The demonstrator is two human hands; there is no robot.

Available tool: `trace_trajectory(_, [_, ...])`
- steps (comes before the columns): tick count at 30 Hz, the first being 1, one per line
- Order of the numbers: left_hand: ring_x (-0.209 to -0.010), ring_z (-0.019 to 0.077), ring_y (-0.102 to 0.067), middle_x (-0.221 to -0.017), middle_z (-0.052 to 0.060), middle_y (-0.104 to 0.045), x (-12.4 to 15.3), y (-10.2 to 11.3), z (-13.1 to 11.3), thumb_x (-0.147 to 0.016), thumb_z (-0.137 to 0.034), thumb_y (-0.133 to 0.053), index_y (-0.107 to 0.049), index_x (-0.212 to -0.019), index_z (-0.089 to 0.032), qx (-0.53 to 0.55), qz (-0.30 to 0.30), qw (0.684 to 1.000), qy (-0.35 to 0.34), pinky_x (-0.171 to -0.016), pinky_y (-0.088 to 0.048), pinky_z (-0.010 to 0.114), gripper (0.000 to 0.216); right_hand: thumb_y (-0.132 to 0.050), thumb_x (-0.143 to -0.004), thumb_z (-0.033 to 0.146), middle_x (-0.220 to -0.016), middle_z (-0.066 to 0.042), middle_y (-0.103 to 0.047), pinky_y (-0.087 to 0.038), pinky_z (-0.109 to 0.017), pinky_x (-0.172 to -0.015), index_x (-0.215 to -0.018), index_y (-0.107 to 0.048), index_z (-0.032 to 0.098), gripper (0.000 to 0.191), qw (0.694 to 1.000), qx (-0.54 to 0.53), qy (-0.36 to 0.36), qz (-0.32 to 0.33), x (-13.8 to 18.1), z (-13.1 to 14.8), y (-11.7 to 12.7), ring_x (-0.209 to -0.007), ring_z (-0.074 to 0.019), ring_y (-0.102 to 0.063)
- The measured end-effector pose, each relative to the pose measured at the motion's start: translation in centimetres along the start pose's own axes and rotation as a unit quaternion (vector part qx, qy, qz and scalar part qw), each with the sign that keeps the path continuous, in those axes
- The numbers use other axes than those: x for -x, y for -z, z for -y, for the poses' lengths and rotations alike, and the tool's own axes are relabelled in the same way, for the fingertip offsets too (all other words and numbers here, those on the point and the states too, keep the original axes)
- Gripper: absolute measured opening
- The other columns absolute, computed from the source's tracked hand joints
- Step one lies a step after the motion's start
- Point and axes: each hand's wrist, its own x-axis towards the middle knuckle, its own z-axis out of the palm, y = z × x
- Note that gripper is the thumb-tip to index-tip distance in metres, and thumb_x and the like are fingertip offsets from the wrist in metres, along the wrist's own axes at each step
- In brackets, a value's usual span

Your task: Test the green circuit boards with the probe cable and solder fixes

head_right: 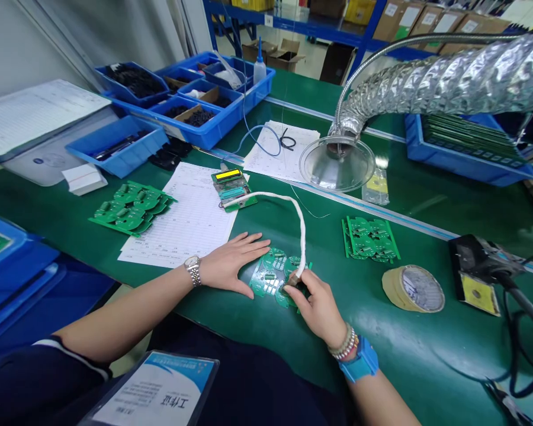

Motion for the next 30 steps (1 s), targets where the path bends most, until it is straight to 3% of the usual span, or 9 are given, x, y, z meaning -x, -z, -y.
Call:
trace_trajectory(5, [-0.136,0.0329,-0.014,-0.146,0.012,-0.025,-0.1,-0.3,-0.3,-0.063,-0.075,-0.052,-0.030,-0.139,-0.012,0.001,-0.006,1.000,-0.022,-0.110,-0.009,0.051,0.101,-0.053,-0.085,0.031,-0.085,-0.005,-0.065,-0.049,-0.029,-0.072,-0.087,-0.055,0.020,0.011,0.998,-0.058,-0.024,0.019,-1.0,0.6,0.8,-0.079,-0.0170,-0.061])
trace_trajectory(10, [-0.136,0.0323,-0.016,-0.145,0.011,-0.027,-0.1,-0.8,-0.5,-0.064,-0.073,-0.053,-0.032,-0.138,-0.013,0.000,-0.020,0.999,-0.041,-0.110,-0.010,0.051,0.098,-0.054,-0.084,0.031,-0.082,-0.004,-0.063,-0.048,-0.029,-0.072,-0.086,-0.054,0.019,0.012,0.993,-0.106,-0.030,-0.052,-3.4,0.6,-0.2,-0.077,-0.0160,-0.060])
trace_trajectory(16, [-0.135,0.0330,-0.018,-0.144,0.012,-0.029,-0.1,-0.9,-0.5,-0.063,-0.074,-0.053,-0.032,-0.138,-0.013,0.012,-0.029,0.999,-0.044,-0.109,-0.010,0.051,0.098,-0.053,-0.084,0.031,-0.076,-0.002,-0.061,-0.046,-0.027,-0.068,-0.085,-0.053,0.019,0.012,0.994,-0.093,-0.034,-0.042,-4.3,-0.1,-1.6,-0.070,-0.0142,-0.057])
trace_trajectory(30, [-0.135,0.0332,-0.017,-0.145,0.012,-0.028,-0.2,-0.9,-0.5,-0.062,-0.075,-0.053,-0.030,-0.139,-0.015,0.013,-0.021,0.999,-0.039,-0.109,-0.010,0.051,0.101,-0.055,-0.083,0.031,-0.075,-0.001,-0.061,-0.045,-0.026,-0.066,-0.084,-0.053,0.019,0.011,0.997,-0.069,-0.030,-0.037,-4.3,0.2,-1.5,-0.066,-0.0134,-0.056])
